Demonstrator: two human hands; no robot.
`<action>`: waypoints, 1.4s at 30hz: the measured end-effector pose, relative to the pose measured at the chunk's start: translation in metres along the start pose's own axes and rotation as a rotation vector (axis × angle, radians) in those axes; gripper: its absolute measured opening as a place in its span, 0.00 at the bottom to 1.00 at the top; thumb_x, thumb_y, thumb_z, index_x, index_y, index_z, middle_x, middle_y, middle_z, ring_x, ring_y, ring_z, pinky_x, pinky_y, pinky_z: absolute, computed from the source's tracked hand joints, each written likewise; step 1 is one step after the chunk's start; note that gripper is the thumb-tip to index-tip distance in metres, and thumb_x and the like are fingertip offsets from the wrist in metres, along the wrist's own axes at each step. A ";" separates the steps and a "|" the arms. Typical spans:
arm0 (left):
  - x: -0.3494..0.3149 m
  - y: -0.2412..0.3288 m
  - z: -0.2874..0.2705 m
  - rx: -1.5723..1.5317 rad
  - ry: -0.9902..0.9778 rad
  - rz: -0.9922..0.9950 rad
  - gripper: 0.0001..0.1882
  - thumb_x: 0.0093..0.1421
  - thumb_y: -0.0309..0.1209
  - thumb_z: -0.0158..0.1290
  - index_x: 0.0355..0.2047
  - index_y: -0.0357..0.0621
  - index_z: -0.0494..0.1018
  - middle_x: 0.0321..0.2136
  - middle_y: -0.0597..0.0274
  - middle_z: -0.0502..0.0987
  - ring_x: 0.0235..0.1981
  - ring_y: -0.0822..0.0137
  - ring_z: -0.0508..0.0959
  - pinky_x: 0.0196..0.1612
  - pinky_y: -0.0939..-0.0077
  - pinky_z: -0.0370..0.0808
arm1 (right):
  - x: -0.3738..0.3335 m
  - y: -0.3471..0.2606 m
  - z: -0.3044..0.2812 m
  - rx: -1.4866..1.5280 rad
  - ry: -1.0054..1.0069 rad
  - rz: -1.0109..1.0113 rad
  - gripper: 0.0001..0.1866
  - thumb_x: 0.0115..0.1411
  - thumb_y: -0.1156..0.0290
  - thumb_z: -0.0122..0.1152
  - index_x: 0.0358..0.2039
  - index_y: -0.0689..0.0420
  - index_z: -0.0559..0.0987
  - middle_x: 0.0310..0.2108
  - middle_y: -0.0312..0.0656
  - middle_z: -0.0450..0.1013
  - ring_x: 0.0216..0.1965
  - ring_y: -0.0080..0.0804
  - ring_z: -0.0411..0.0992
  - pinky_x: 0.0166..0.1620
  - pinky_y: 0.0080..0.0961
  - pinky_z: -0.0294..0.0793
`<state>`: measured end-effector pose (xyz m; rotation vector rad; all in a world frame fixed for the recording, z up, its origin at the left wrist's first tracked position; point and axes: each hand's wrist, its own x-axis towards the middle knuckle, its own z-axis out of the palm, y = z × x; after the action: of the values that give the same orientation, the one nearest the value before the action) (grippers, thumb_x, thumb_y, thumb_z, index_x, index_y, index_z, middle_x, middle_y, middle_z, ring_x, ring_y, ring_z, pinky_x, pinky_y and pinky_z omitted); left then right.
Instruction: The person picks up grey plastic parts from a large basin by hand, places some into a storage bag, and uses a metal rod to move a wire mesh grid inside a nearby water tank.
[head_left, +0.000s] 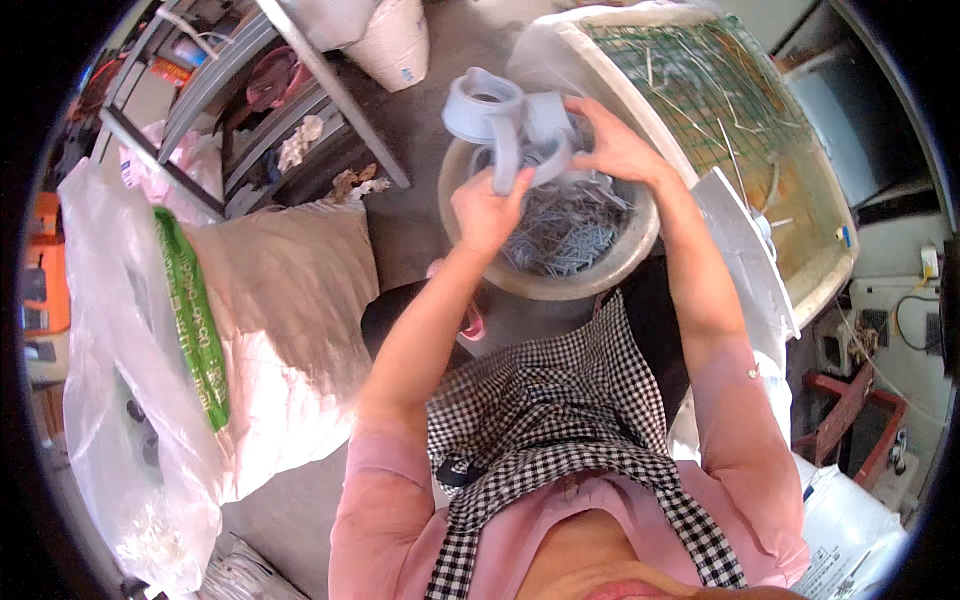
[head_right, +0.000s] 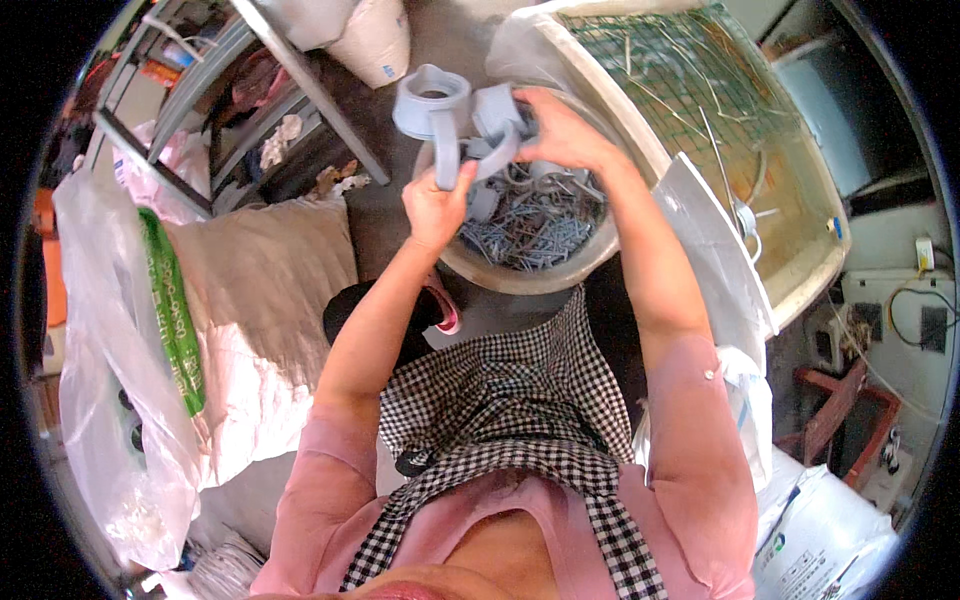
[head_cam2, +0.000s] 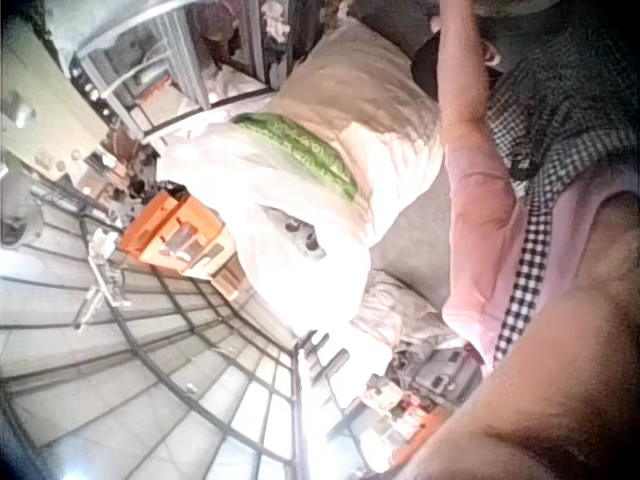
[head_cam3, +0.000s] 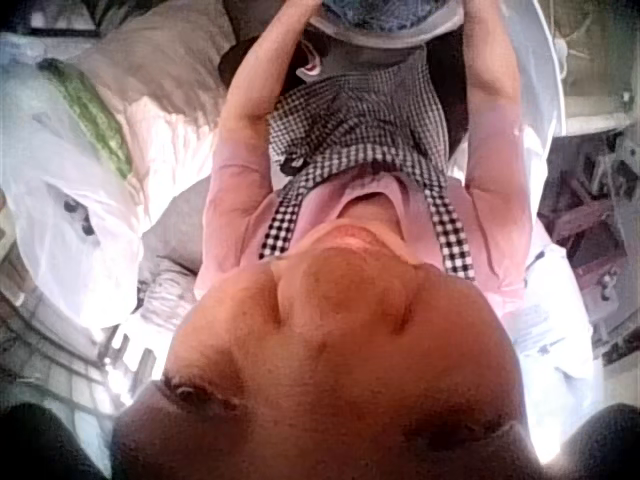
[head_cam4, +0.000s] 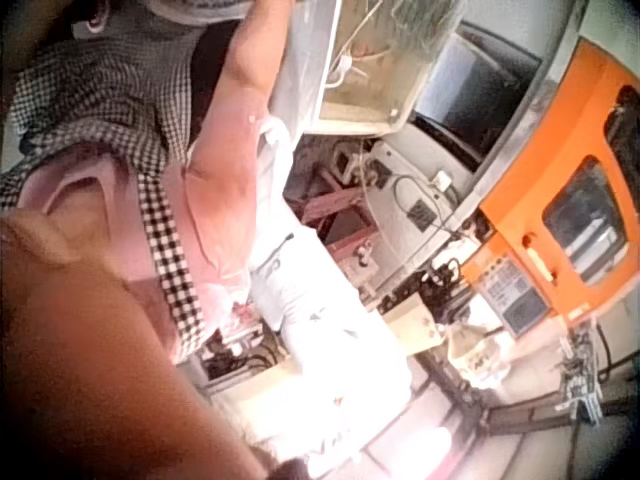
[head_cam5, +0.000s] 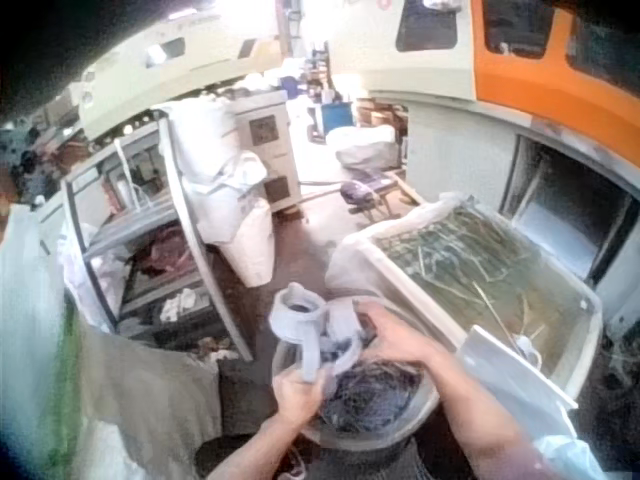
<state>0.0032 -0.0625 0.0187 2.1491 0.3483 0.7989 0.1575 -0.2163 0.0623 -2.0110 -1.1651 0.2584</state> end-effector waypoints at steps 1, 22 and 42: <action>0.001 0.000 -0.005 0.043 0.012 0.059 0.17 0.52 0.44 0.57 0.21 0.42 0.76 0.17 0.53 0.74 0.20 0.52 0.75 0.23 0.64 0.69 | 0.003 0.003 -0.003 0.022 -0.082 0.007 0.40 0.39 0.69 0.63 0.55 0.64 0.60 0.55 0.51 0.60 0.58 0.41 0.57 0.61 0.30 0.53; 0.029 0.043 -0.154 0.392 0.030 -0.115 0.28 0.50 0.55 0.53 0.29 0.38 0.75 0.27 0.44 0.76 0.29 0.51 0.78 0.34 0.60 0.73 | 0.001 -0.024 -0.036 -0.320 0.702 -0.172 0.26 0.51 0.71 0.63 0.49 0.66 0.67 0.52 0.54 0.59 0.53 0.49 0.60 0.55 0.35 0.58; 0.035 0.099 -0.357 1.532 0.648 0.495 0.23 0.53 0.53 0.52 0.37 0.47 0.75 0.39 0.53 0.73 0.40 0.55 0.74 0.38 0.60 0.72 | -0.378 0.157 -0.218 -0.508 0.591 1.105 0.28 0.50 0.44 0.59 0.39 0.56 0.77 0.32 0.48 0.76 0.38 0.43 0.74 0.45 0.36 0.70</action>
<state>-0.2027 0.1022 0.2810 3.3545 1.0212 1.9488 0.1610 -0.6787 0.0230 -2.7272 0.3648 -0.1265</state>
